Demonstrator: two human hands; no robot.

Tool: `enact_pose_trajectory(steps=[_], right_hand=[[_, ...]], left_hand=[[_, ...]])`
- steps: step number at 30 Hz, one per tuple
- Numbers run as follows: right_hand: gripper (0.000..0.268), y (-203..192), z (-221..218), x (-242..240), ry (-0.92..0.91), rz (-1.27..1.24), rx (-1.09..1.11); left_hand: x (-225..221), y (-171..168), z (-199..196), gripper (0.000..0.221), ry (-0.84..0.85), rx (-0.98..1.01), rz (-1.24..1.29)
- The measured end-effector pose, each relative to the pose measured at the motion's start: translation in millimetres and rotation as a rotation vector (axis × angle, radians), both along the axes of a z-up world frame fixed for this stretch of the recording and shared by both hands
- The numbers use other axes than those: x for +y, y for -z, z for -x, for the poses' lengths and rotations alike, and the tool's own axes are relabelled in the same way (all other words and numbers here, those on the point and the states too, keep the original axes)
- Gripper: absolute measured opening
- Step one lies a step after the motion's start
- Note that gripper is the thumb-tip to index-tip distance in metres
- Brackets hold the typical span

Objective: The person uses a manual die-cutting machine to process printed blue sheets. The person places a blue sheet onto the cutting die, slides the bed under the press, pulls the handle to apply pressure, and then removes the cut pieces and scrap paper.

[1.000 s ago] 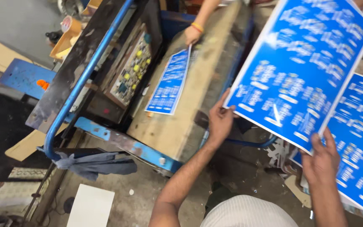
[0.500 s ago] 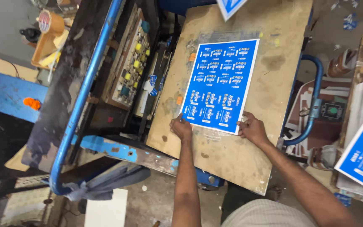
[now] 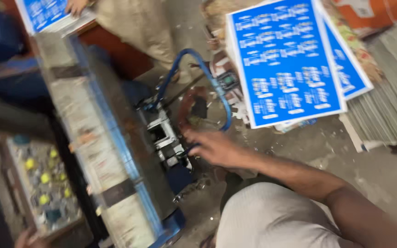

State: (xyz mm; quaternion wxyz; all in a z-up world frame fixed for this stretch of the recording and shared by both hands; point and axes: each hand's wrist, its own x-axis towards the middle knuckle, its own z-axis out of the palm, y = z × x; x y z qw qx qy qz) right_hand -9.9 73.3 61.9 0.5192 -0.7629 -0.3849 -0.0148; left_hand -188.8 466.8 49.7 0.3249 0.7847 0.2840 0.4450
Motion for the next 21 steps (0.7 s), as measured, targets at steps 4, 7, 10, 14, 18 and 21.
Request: enact_pose_trajectory(steps=[4, 7, 10, 14, 18, 21], right_hand=[[0.058, 18.7, -28.6, -143.6, 0.555, 0.349, 0.037], [0.066, 47.8, -25.3, -243.9, 0.775, 0.497, -0.073], [0.065, 69.4, -14.9, -292.4, 0.859, 0.574, -0.087], [0.062, 86.4, 1.1, -294.2, 0.781, 0.653, -0.089], [0.057, 95.3, -1.9, -297.7, 0.719, 0.648, -0.077], [0.052, 96.3, -2.7, -302.0, 0.709, 0.570, -0.048]], left_hand=[[-113.0, 21.1, -61.3, 0.033, 0.045, -0.166, -0.040], [-142.7, 0.3, -74.8, 0.033, 0.225, -0.166, 0.073], [-231.3, 37.3, -131.4, 0.033, 0.546, 0.008, 0.473], [-363.8, 135.9, -174.1, 0.062, 0.722, 0.365, 0.610], [-424.4, 155.8, -165.4, 0.065, 0.615, 0.235, 0.296], [-433.3, 113.8, -150.2, 0.062, 0.519, 0.367, -0.025]])
